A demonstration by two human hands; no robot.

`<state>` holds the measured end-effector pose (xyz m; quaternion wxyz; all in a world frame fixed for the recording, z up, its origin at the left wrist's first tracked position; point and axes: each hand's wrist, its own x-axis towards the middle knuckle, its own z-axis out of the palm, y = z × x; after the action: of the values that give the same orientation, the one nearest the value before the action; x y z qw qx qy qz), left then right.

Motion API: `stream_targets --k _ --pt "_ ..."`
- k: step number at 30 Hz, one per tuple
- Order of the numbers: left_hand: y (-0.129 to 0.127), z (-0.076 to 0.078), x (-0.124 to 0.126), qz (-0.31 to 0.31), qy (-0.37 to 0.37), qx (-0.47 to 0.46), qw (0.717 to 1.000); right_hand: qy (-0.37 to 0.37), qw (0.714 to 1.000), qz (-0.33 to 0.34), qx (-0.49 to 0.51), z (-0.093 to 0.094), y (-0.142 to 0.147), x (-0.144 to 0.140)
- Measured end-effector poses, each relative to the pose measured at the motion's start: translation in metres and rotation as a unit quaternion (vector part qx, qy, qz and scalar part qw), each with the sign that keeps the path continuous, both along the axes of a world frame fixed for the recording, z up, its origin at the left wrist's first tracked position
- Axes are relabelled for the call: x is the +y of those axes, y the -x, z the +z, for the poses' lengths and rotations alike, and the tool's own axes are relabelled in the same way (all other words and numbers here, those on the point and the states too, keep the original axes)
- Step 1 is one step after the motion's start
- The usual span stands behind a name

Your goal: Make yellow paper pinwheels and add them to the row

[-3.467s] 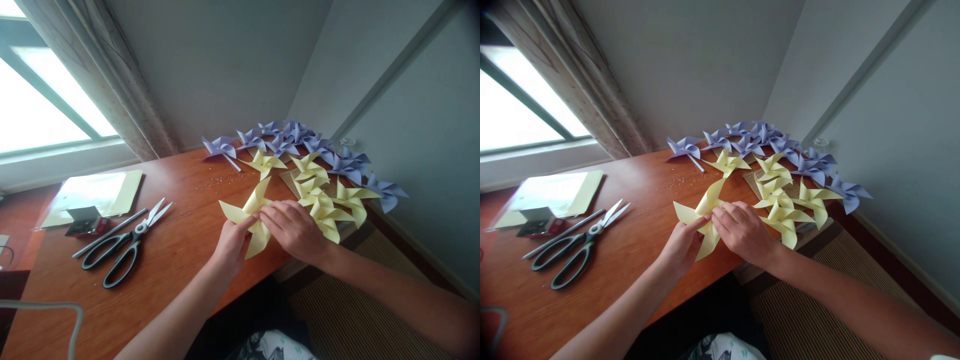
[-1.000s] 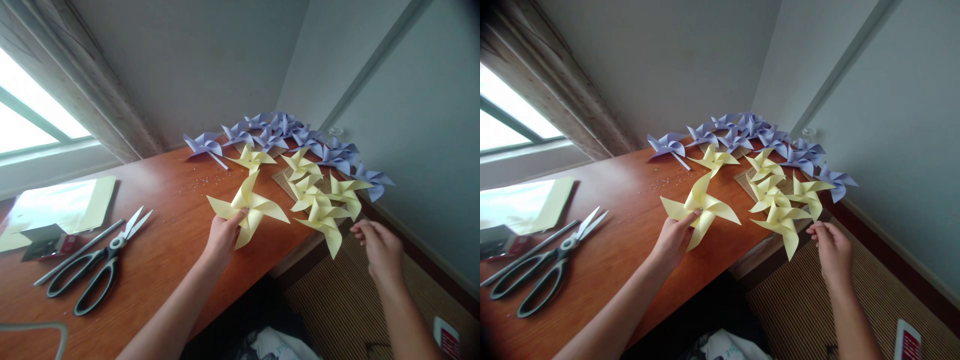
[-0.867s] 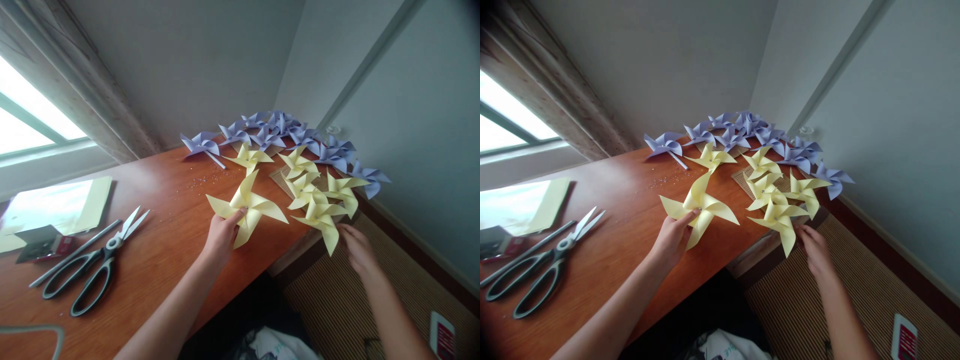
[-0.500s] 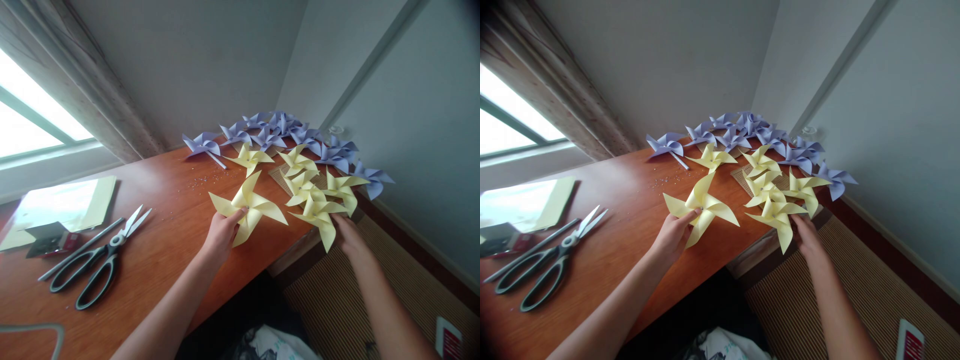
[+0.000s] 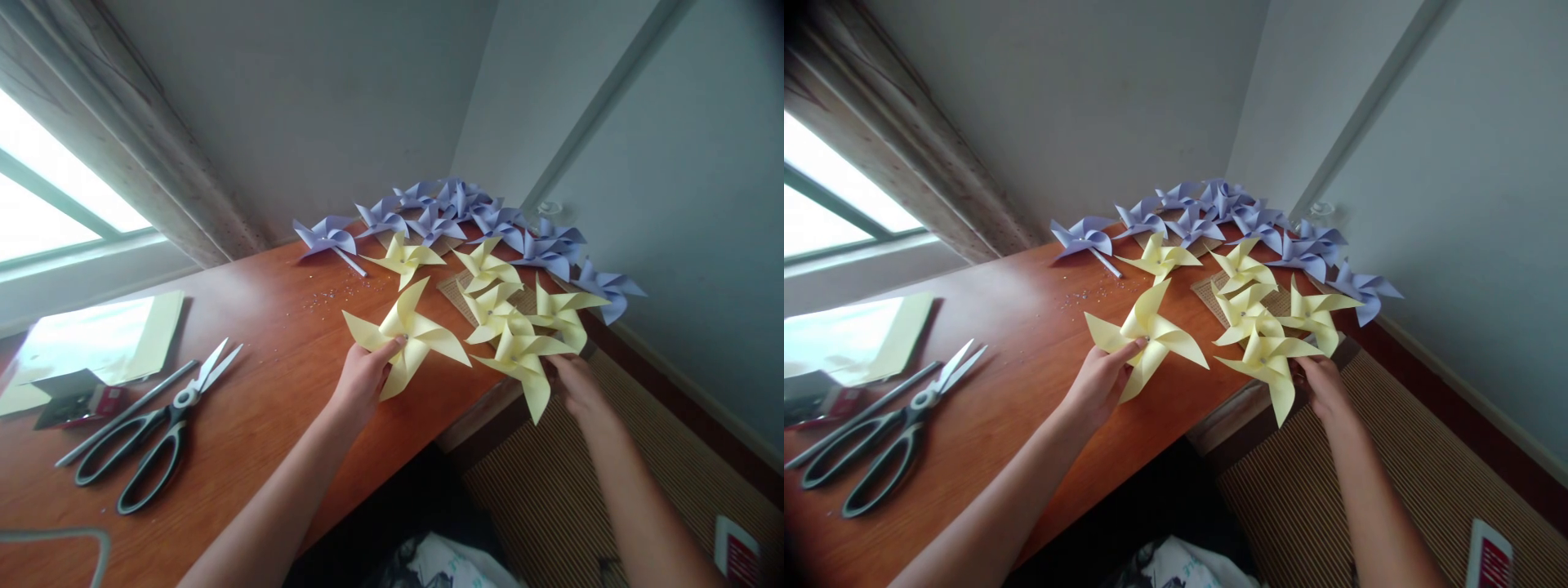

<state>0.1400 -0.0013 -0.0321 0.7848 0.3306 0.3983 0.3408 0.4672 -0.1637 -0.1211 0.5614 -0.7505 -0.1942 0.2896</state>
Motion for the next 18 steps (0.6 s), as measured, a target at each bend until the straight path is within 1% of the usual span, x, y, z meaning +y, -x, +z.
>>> stream_targets --k 3,8,10,13,15,18 --pt "-0.003 0.0 0.001 -0.004 -0.001 -0.003 1.0 -0.002 0.999 -0.024 0.025 0.001 0.006 -0.008" --pt "-0.012 -0.002 0.003 -0.023 0.001 -0.008 1.0 -0.042 0.994 -0.038 0.089 0.003 0.017 -0.014" --pt "-0.015 -0.002 0.005 -0.03 -0.001 -0.011 0.999 -0.044 0.993 -0.043 0.099 0.004 0.018 -0.015" --pt "-0.018 -0.002 0.009 -0.034 -0.008 -0.011 0.999 -0.027 0.993 -0.051 0.101 0.006 0.017 -0.019" --pt "-0.019 -0.002 0.012 -0.034 -0.016 -0.003 0.999 -0.009 0.994 -0.052 0.099 0.011 0.013 -0.029" --pt "-0.017 -0.004 0.017 -0.032 -0.042 0.019 0.998 0.049 0.996 -0.042 0.063 0.03 0.003 -0.052"
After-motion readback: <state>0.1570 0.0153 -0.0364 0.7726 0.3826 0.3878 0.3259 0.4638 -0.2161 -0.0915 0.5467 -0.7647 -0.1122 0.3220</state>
